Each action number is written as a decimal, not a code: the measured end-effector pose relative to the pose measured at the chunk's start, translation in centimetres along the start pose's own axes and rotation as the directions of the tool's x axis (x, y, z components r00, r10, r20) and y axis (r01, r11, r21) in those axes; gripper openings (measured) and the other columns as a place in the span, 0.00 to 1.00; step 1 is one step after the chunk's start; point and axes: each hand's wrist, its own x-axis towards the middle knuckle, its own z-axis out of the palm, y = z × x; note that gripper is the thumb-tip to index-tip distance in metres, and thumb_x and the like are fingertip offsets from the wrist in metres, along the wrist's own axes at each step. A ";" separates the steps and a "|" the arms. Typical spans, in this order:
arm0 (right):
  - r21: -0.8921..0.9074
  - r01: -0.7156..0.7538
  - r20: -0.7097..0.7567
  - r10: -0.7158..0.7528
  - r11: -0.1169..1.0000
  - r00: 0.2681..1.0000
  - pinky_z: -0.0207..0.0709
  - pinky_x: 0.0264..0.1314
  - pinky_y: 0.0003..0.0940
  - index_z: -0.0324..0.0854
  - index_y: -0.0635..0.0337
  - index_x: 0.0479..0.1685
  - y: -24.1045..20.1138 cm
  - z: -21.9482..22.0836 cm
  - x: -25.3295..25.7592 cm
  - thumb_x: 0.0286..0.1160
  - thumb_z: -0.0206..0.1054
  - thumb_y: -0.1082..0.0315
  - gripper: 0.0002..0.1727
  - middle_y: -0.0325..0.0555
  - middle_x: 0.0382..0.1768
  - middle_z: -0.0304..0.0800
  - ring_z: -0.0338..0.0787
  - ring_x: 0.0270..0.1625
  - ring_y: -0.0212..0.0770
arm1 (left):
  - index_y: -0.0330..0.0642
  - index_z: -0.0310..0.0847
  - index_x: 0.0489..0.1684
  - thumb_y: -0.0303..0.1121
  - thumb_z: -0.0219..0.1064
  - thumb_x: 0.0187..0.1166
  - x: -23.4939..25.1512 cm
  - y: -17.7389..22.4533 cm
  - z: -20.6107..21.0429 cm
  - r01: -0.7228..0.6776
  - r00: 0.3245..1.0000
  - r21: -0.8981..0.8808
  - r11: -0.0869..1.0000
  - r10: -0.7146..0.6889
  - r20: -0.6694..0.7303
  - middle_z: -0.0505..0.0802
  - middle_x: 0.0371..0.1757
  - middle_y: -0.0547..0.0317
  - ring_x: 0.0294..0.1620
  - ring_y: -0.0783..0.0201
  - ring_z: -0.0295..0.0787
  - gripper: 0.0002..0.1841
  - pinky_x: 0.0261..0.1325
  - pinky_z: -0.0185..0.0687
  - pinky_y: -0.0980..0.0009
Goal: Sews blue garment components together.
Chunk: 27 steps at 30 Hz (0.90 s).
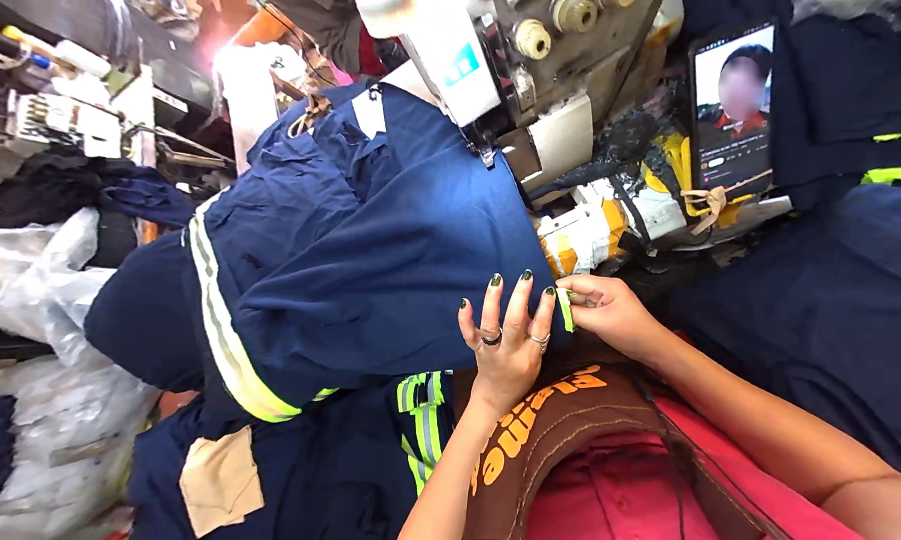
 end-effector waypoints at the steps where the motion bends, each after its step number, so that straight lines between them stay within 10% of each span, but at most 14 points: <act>1: -0.003 -0.006 -0.009 0.006 1.000 1.000 0.90 0.53 0.25 0.86 0.69 0.55 0.0 0.0 0.5 0.73 0.67 0.80 0.13 0.44 0.47 0.96 0.94 0.47 0.28 | 0.58 0.88 0.63 0.31 0.63 0.85 0.3 -0.2 0.3 0.005 1.000 0.002 1.000 -0.005 -0.009 0.83 0.77 0.59 0.90 0.53 0.60 0.15 0.91 0.35 0.39; 11: -0.063 0.189 -0.036 -0.191 0.980 0.981 0.87 0.46 0.25 0.84 0.66 0.60 -1.8 0.2 8.9 0.69 0.64 0.86 0.20 0.44 0.45 0.95 0.91 0.41 0.27 | 0.54 0.94 0.56 0.30 0.68 0.80 7.2 -4.9 3.8 -0.007 0.992 0.083 0.996 0.017 -0.121 0.87 0.74 0.51 0.86 0.44 0.68 0.13 0.88 0.41 0.33; 15: -0.118 0.206 -0.111 -0.219 0.971 0.970 0.70 0.22 0.22 0.83 0.63 0.49 -2.9 0.6 10.3 0.70 0.64 0.83 0.12 0.41 0.23 0.80 0.74 0.20 0.29 | 0.52 0.94 0.58 0.30 0.68 0.81 9.6 -6.2 4.3 -0.028 0.990 0.102 0.994 0.041 -0.132 0.87 0.74 0.48 0.85 0.41 0.69 0.13 0.87 0.45 0.33; 21: 0.010 0.156 -0.055 -0.155 0.988 0.986 0.80 0.27 0.23 0.83 0.64 0.53 -1.6 0.7 9.8 0.71 0.62 0.85 0.14 0.42 0.33 0.91 0.85 0.27 0.27 | 0.50 0.91 0.63 0.28 0.65 0.82 9.5 -6.7 4.2 -0.018 0.995 0.084 0.996 0.026 -0.095 0.85 0.76 0.48 0.85 0.43 0.69 0.15 0.89 0.50 0.40; 27: 0.081 -0.066 0.035 0.064 0.994 0.997 0.82 0.37 0.27 0.77 0.56 0.55 -0.7 1.0 7.1 0.92 0.51 0.60 0.12 0.34 0.28 0.78 0.81 0.28 0.27 | 0.47 0.93 0.60 0.26 0.65 0.81 8.1 -5.9 3.7 -0.037 0.999 0.075 0.996 0.040 -0.033 0.89 0.71 0.49 0.80 0.45 0.75 0.14 0.87 0.55 0.46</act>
